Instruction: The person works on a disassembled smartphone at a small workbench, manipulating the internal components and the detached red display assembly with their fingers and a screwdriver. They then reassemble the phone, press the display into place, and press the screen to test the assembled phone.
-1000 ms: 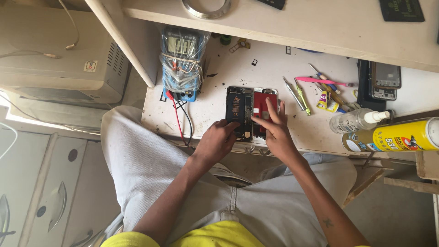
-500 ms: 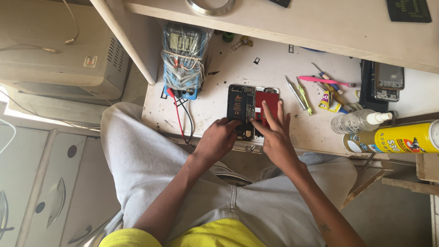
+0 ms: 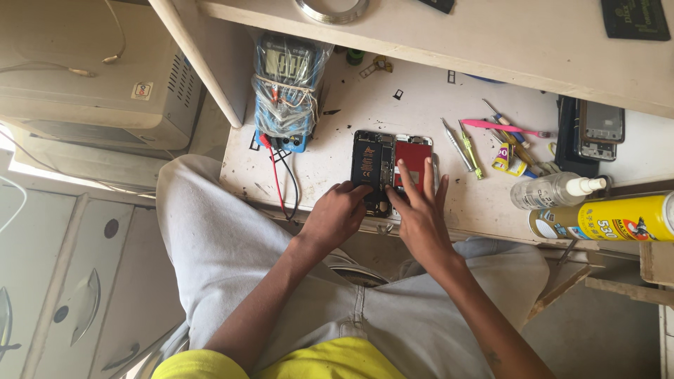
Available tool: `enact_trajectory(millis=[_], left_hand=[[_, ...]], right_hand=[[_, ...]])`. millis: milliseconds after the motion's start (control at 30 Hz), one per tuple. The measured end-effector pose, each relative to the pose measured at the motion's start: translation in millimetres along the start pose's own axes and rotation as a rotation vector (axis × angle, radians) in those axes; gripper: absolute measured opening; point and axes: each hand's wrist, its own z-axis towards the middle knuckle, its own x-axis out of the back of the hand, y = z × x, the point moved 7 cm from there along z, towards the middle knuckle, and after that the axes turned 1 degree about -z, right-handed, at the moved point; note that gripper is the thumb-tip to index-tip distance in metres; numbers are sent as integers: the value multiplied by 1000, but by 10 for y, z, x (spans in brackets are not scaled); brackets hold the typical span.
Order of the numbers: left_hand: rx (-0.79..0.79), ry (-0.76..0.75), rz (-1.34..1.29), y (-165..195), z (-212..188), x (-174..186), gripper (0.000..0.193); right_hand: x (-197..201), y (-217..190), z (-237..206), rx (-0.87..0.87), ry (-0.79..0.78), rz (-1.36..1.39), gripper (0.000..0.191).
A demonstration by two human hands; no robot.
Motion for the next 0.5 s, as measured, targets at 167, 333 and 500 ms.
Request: enact_trajectory(millis=[167,333,500], left_hand=[[-6,1,8,0,5,-1,38],[11,-3,0,-2,1,-2,39],[-2,1,15,-8,3,-18,39]], right_hand=[[22,-96,61,8,-18,-85,48],[47,-150,73,42,-10,-96,39],[10,-145,78,44,-9,-83,33]])
